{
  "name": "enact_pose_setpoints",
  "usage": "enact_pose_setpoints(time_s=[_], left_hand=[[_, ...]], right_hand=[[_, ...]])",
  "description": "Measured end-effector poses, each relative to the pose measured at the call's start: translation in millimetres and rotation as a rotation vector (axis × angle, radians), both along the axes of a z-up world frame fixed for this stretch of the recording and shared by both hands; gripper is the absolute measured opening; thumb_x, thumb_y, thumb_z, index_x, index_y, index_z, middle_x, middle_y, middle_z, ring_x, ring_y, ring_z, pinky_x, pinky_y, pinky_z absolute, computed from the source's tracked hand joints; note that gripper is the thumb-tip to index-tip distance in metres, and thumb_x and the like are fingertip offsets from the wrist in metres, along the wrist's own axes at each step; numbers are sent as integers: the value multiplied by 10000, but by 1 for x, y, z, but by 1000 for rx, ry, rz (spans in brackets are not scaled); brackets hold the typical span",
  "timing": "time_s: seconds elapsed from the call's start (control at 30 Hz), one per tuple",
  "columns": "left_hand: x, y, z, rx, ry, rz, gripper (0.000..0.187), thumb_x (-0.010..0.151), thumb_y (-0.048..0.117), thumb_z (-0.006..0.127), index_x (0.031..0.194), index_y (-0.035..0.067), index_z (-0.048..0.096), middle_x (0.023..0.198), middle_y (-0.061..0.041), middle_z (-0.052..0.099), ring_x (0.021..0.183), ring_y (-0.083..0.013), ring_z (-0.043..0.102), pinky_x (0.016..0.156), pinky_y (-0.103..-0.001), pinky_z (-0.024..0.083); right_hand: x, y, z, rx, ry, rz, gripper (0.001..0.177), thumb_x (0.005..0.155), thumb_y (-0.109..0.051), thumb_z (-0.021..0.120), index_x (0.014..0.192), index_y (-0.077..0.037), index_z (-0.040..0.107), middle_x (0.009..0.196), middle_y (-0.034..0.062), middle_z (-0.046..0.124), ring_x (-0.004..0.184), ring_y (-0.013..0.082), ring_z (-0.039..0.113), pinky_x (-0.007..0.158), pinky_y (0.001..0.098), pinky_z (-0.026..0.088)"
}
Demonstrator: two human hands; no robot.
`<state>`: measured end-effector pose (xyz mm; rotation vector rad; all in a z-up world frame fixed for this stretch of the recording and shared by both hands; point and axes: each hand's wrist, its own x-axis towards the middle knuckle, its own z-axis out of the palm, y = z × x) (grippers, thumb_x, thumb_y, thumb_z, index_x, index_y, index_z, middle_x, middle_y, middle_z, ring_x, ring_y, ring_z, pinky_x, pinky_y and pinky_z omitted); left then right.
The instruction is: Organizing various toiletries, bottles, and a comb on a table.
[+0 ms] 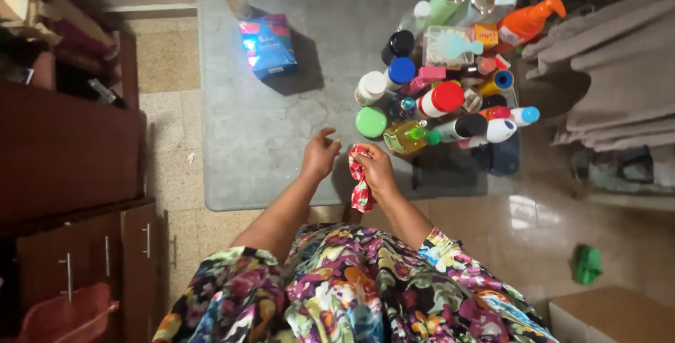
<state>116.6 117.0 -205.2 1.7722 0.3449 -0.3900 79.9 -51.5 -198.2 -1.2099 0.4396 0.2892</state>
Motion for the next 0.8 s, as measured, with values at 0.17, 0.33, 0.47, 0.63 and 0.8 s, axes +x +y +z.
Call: enact_pose_setpoints(time_s=[0.17,0.33,0.47,0.63,0.8], left_hand=[[-17,55,-16,-134,-108,155,399,935,181,669,1291,6,622,913,-109,750,781,-154,714,737,-301,575],[19,118,-1,-153,-173,295,366,942,160,656,1270,-2,626,917,-92,738,799,-137,691,745,-283,559],[90,163,23,-101,-250,350,359,940,154,675,1264,4,636,922,-84,726,815,-138,667,743,-282,543],[178,209,31,53,-321,376,361,936,171,718,1256,16,657,944,-100,734,850,-177,678,787,-307,550],[253,228,28,242,-350,342,545,842,200,782,1334,66,589,1219,-143,662,1082,-274,673,926,-380,541]], right_hand=[[42,27,52,52,-44,136,251,916,-13,673,1163,32,655,886,63,708,711,123,667,621,264,541],[108,69,73,31,-89,222,249,911,-5,675,1157,30,654,890,67,709,722,124,669,631,261,541],[172,110,86,60,-163,214,245,904,6,682,1146,35,656,912,67,713,760,122,686,689,260,562],[240,162,97,63,-187,226,234,897,17,690,1128,45,660,908,77,716,759,134,692,703,270,568],[303,201,91,-41,-200,245,244,889,14,689,1130,45,680,927,86,739,773,137,711,734,278,587]])
